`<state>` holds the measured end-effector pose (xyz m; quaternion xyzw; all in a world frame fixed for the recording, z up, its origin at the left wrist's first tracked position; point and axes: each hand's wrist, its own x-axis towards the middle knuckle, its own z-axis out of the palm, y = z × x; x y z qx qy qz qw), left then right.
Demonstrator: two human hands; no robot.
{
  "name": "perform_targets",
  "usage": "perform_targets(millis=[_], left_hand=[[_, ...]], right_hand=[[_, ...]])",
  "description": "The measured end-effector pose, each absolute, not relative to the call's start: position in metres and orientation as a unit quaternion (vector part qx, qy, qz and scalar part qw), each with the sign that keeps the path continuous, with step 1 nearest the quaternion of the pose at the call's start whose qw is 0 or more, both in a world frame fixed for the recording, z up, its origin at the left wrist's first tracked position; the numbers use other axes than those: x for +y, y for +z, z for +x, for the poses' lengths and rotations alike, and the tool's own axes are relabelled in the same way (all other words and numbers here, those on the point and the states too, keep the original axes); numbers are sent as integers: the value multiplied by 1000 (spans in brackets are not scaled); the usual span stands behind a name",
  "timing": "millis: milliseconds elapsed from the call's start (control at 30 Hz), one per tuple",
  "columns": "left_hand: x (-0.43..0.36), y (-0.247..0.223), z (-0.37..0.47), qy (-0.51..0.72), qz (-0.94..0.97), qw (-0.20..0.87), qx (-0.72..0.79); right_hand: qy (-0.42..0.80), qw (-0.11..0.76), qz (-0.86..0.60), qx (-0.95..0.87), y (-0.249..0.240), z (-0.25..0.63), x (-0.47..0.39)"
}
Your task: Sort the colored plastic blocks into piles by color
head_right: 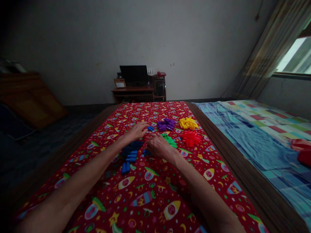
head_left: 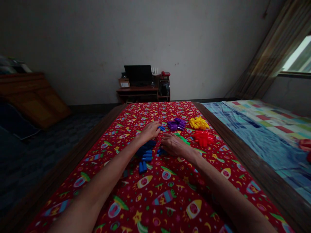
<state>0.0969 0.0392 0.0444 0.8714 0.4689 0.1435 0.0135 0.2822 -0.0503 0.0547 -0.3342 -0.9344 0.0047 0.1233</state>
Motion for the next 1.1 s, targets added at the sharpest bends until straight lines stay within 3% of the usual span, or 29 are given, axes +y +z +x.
perform_targets(millis=[100, 200, 500, 700, 800, 967, 1100], left_hand=[[59, 37, 111, 129, 879, 27, 459], [60, 33, 112, 101, 897, 46, 427], [-25, 39, 90, 42, 927, 78, 365], [-69, 24, 92, 85, 898, -56, 429], [-72, 21, 84, 105, 888, -67, 442], [-63, 22, 56, 160, 870, -42, 464], [-45, 16, 24, 220, 821, -56, 524]], right_hand=[[-21, 63, -383, -921, 50, 283, -54], [-24, 64, -399, -914, 51, 290, -53], [-9, 252, -462, -851, 79, 318, -39], [69, 226, -523, -819, 59, 323, -29], [102, 223, -528, -813, 48, 324, -24], [89, 298, -521, -795, 61, 320, -27], [98, 301, -422, -850, 68, 286, -55]])
